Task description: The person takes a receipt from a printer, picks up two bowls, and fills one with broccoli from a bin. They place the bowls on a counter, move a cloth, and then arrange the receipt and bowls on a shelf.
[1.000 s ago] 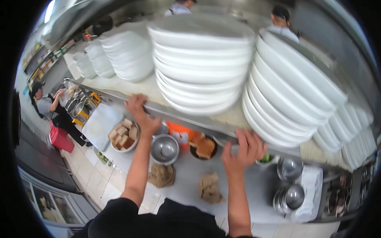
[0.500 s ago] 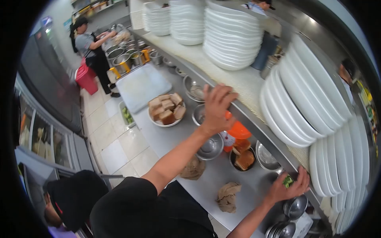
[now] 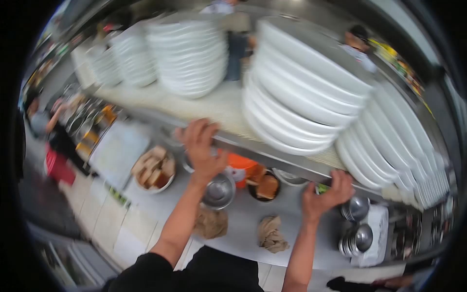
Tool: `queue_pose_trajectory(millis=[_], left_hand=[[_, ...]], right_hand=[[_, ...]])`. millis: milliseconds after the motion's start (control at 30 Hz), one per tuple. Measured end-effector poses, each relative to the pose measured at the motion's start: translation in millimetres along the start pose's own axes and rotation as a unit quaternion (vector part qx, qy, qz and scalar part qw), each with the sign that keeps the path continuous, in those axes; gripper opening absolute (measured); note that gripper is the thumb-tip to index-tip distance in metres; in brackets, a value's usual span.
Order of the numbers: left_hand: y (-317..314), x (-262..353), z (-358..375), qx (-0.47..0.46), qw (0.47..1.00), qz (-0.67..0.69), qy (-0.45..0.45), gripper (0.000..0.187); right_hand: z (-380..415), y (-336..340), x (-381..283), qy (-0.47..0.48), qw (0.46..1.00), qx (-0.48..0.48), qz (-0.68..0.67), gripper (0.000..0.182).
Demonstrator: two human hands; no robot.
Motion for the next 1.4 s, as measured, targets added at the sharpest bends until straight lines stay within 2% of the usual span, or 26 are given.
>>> queue_pose_trajectory(millis=[133,467,567,633,700,733,867,933,1033,1167,1400], left_hand=[[-4.9,3.5,0.6,-0.015,1.000,-0.009,-0.002,0.055],[-9.1,1.4,0.5,-0.026,1.000,-0.008,-0.004,0.056],[-10.2,-3.6,3.2,-0.027,1.000,0.000,-0.011,0.057],[-11.4,-5.9,7.5,0.000,0.999,-0.015,-0.031,0.060],[-7.1,-1.3,5.3,-0.021,1.000,-0.001,-0.020,0.056],[-4.7,1.9,2.9,-0.009,1.000,0.008,-0.013,0.048],[-5.0,1.5,1.5,-0.014,1.000,0.028,-0.001,0.047],[-6.1,-1.9,5.1,-0.004,1.000,0.027,0.004,0.048],[-10.1,0.8,-4.8,0.015,1.000,0.014,-0.017,0.051],[-5.3,1.6,6.2,-0.023,0.999,-0.011,-0.024,0.050],[-3.6,11.8,3.8,-0.009,1.000,0.001,-0.027,0.056]], right_hand=[[6.7,-5.5,11.5,-0.034,0.999,0.004,0.019,0.059],[11.2,-5.7,11.2,-0.044,0.997,0.064,0.029,0.059],[15.7,-9.8,13.6,-0.043,0.997,0.044,0.044,0.057],[14.5,-10.3,16.4,0.004,0.996,0.078,0.035,0.055],[15.0,-10.2,12.8,-0.017,0.998,0.025,0.057,0.058],[13.3,-8.8,8.0,-0.002,0.997,0.038,0.061,0.060],[14.5,-10.3,13.7,-0.003,0.997,0.047,0.062,0.056],[13.3,-6.2,13.6,-0.015,0.998,0.050,0.025,0.054],[7.2,-11.9,17.2,-0.008,0.994,0.101,0.046,0.053],[18.6,-8.1,15.4,-0.020,0.996,0.073,0.037,0.054],[19.5,-10.4,22.0,-0.018,0.993,0.115,0.032,0.056]])
Point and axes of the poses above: each hand's wrist, its own z-axis away from the middle knuckle, its own y-axis out of the back of the hand, x = y × z, the point moved 10 cm from there along -z, towards the middle knuckle, and after that the axes turned 9 degrees about y, right-handed, at the moved point
